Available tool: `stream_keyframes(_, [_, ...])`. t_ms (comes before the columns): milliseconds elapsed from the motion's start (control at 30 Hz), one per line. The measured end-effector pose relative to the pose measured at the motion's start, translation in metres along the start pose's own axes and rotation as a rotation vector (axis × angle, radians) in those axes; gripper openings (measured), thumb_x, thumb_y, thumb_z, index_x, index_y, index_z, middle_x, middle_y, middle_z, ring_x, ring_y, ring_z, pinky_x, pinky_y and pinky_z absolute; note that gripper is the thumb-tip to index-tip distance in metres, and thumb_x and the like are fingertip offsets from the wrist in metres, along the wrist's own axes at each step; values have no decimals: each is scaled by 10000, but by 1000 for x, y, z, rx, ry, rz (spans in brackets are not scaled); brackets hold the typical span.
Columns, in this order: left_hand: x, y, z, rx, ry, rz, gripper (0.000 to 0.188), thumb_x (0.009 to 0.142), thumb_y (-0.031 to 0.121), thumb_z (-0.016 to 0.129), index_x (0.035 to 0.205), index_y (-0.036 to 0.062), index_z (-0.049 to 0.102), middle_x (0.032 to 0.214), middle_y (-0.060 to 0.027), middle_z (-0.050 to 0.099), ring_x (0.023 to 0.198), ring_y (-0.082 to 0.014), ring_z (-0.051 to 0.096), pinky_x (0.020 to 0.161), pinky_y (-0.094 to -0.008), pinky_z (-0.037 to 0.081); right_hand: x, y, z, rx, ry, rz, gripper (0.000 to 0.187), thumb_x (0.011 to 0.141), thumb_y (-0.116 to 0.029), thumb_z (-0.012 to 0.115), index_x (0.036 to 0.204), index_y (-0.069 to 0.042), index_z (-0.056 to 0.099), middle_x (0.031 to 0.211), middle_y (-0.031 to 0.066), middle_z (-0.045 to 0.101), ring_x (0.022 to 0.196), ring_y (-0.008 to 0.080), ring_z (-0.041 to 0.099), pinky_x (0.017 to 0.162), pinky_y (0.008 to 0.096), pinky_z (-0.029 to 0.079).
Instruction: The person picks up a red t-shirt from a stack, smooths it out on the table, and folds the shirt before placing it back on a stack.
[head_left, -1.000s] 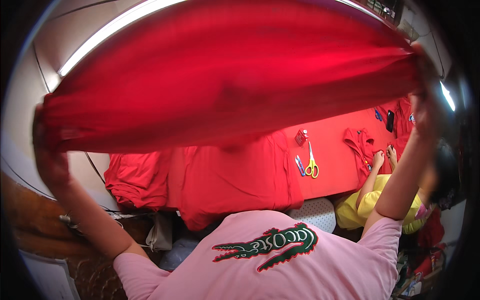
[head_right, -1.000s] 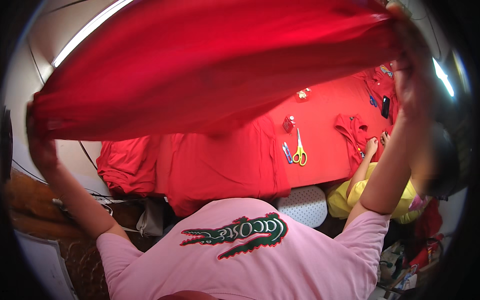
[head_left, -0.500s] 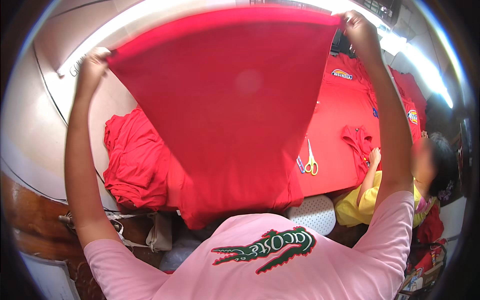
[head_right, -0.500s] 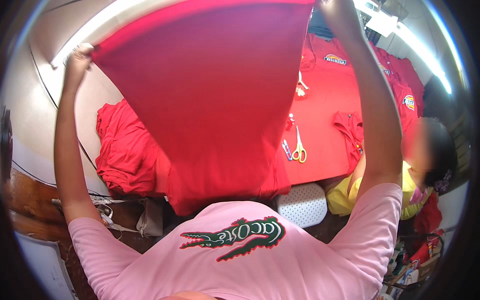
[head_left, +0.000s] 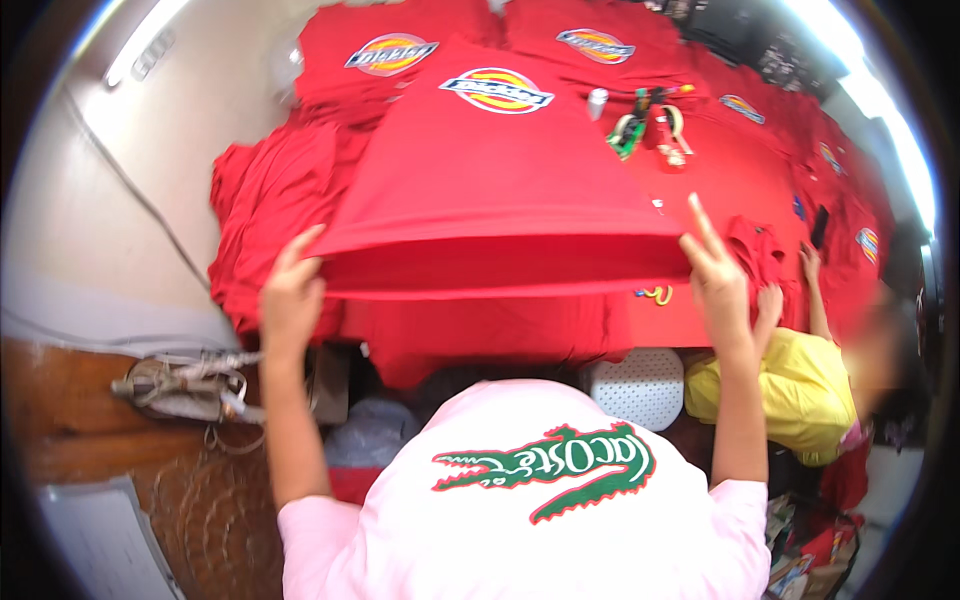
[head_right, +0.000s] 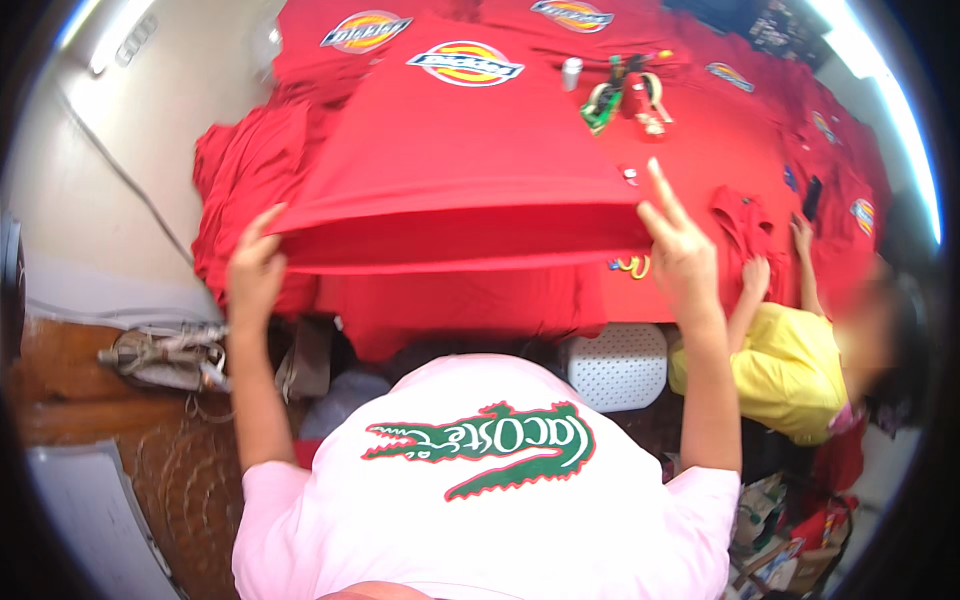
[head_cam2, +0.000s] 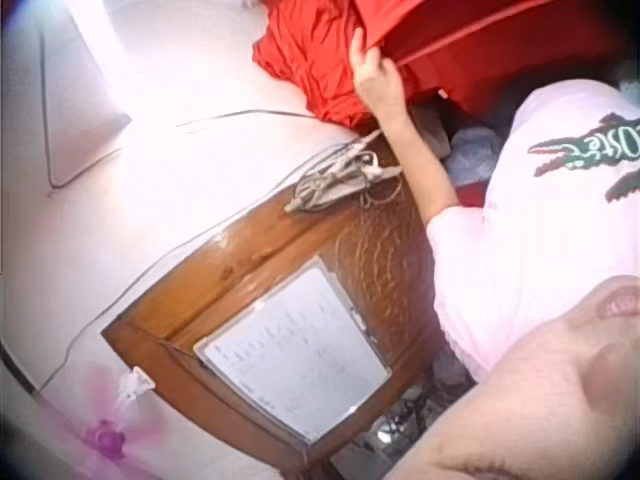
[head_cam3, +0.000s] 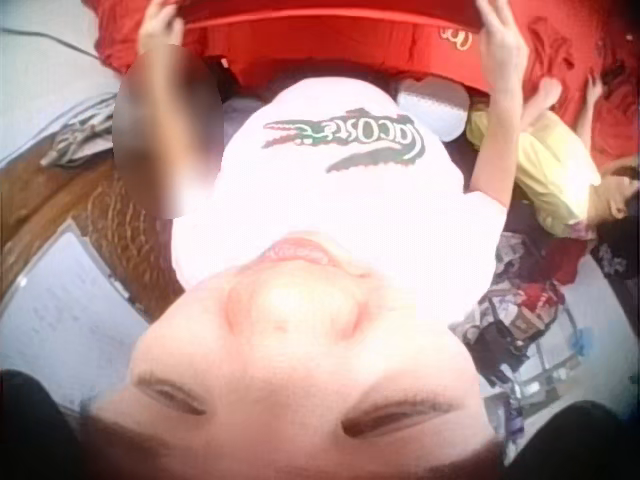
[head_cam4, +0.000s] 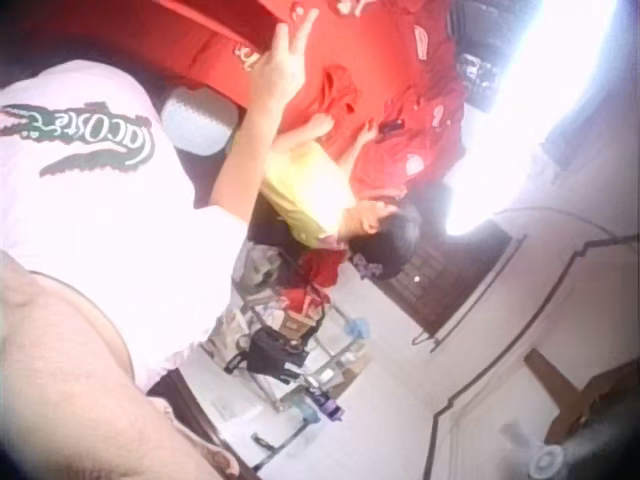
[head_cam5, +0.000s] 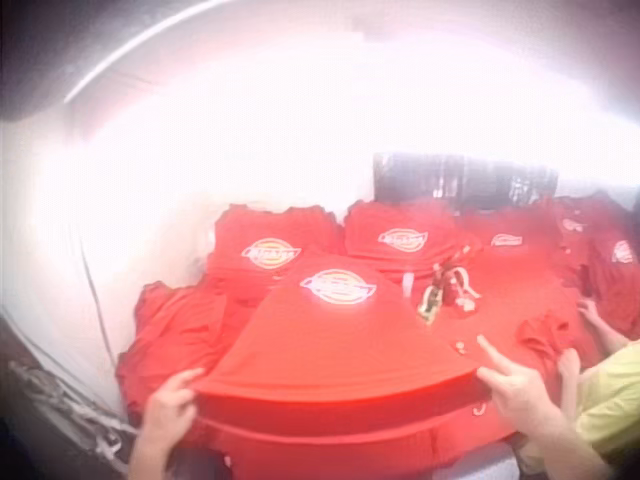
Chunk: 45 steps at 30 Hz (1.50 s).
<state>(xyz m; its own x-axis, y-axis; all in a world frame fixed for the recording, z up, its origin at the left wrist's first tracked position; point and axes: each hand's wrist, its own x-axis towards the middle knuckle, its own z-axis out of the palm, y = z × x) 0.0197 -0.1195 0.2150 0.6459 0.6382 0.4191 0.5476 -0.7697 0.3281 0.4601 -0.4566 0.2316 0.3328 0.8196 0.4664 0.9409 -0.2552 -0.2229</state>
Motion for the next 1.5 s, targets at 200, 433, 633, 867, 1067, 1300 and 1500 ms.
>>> stream_keyframes(200, [-77, -72, 130, -174, -28, -198, 346, 840, -27, 615, 1168, 23, 711, 1506, -54, 602, 955, -310, 721, 802, -389, 556, -55, 12, 121, 0, -332, 50, 576, 775, 121, 574, 1324, -36, 653, 1661, 5, 434, 1041, 328, 720, 750, 431, 594])
stream_keyframes(433, [-85, -78, 166, -214, -242, -700, 478, 829, 35, 679, 1306, 8, 693, 1221, -203, 732, 857, -245, 710, 808, -372, 553, -59, 35, 172, 88, -345, 57, 590, 797, 96, 569, 1353, -84, 650, 1527, 29, 584, 1107, 332, 702, 864, 439, 593])
stream_keyframes(633, [-122, -113, 185, -258, 212, -299, 342, 855, -24, 621, 1178, -4, 732, 1084, -151, 761, 748, -178, 659, 688, -352, 539, -74, 36, 173, 179, -353, 49, 435, 807, 74, 596, 1183, -74, 756, 1220, 91, 757, 1034, 322, 730, 901, 426, 595])
stream_keyframes(867, [-239, -99, 182, -976, 74, -962, 154, 846, -84, 570, 867, 47, 649, 1082, -107, 746, 791, -116, 600, 687, -259, 480, -169, 28, 145, 492, -674, 443, 394, 818, 102, 605, 1080, -95, 823, 1065, 151, 783, 997, 332, 750, 938, 395, 590])
stream_keyframes(1067, [-364, -98, 155, -1028, -303, -1124, 194, 795, -108, 539, 836, 60, 627, 1058, -105, 732, 758, -115, 588, 667, -265, 476, -302, 19, 155, 818, -1041, 803, 388, 862, 116, 546, 1102, -29, 814, 1038, 115, 817, 946, 169, 755, 918, 312, 574])
stream_keyframes(1300, [-332, -99, 151, -805, -865, -1202, 196, 869, -67, 706, 1047, 13, 729, 1035, -72, 733, 845, -119, 671, 766, -265, 547, -263, 38, 167, 901, -1228, 823, 285, 880, -20, 670, 1131, -31, 806, 1002, 37, 788, 875, 97, 698, 833, 281, 572])
stream_keyframes(1500, [-121, -74, 181, -885, -392, -838, 260, 912, 43, 806, 1149, -8, 712, 996, -27, 712, 906, -123, 674, 847, -262, 540, -92, 61, 206, 847, -371, 750, 120, 972, -96, 724, 1024, 12, 723, 904, 20, 726, 851, 77, 653, 758, 268, 537])
